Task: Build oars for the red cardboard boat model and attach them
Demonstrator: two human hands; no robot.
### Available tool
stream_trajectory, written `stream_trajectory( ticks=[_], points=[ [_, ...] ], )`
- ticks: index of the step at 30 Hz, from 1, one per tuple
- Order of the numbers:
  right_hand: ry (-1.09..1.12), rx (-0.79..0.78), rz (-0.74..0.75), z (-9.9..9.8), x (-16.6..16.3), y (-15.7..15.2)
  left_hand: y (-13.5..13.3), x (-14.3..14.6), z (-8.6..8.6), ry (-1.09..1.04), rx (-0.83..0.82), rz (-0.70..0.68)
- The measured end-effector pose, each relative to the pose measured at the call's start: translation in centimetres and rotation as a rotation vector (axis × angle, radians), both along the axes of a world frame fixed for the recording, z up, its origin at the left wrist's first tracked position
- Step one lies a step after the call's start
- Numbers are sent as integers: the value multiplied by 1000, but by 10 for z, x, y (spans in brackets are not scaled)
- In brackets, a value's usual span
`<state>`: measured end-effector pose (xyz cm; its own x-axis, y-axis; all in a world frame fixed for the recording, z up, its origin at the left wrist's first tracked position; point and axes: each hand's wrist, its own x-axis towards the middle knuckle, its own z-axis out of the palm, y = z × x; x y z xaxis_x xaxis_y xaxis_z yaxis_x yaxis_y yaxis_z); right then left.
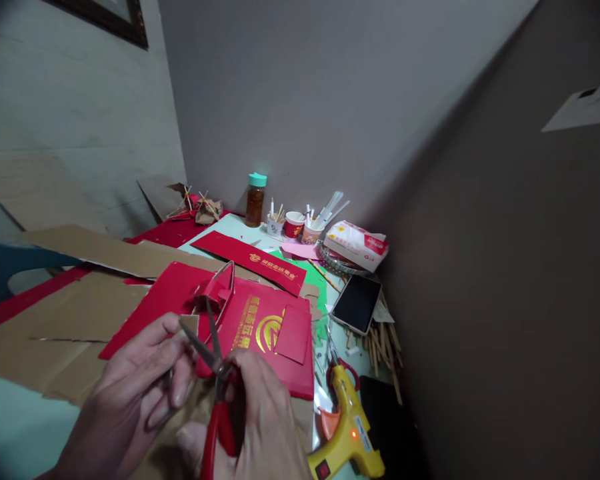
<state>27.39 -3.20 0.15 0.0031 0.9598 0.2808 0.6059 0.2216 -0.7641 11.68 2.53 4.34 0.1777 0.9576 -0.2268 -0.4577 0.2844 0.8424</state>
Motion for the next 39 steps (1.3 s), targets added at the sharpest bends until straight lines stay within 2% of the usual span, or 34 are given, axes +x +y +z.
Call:
stream_trajectory(
  ticks=[4,7,10,14,22,27,32,36,39],
  points=[
    [-33,110,66,-6,-2,1,-5,2,4,-5,-40,32],
    [-94,148,67,-7,0,2,-6,2,2,-21,-31,-7],
    [-108,144,75,-6,1,4,-5,2,-3,-46,-18,-69],
    [-96,150,89,-5,2,3,-4,2,-6,-63,-23,-70],
    [-93,123,-17,-6,-2,-4,-3,1,-5,-70,-22,-66],
    [-82,123,51,-3,0,1,-3,3,-5,-68,-21,-78],
    [-64,159,35,1,-2,4,-2,4,-5,-92,-40,-92],
    [-4,127,70,9,-7,4,1,4,-4,-86,-45,-89],
    [-44,54,28,15,-8,5,1,3,-5,-65,-25,-75]
  ],
)
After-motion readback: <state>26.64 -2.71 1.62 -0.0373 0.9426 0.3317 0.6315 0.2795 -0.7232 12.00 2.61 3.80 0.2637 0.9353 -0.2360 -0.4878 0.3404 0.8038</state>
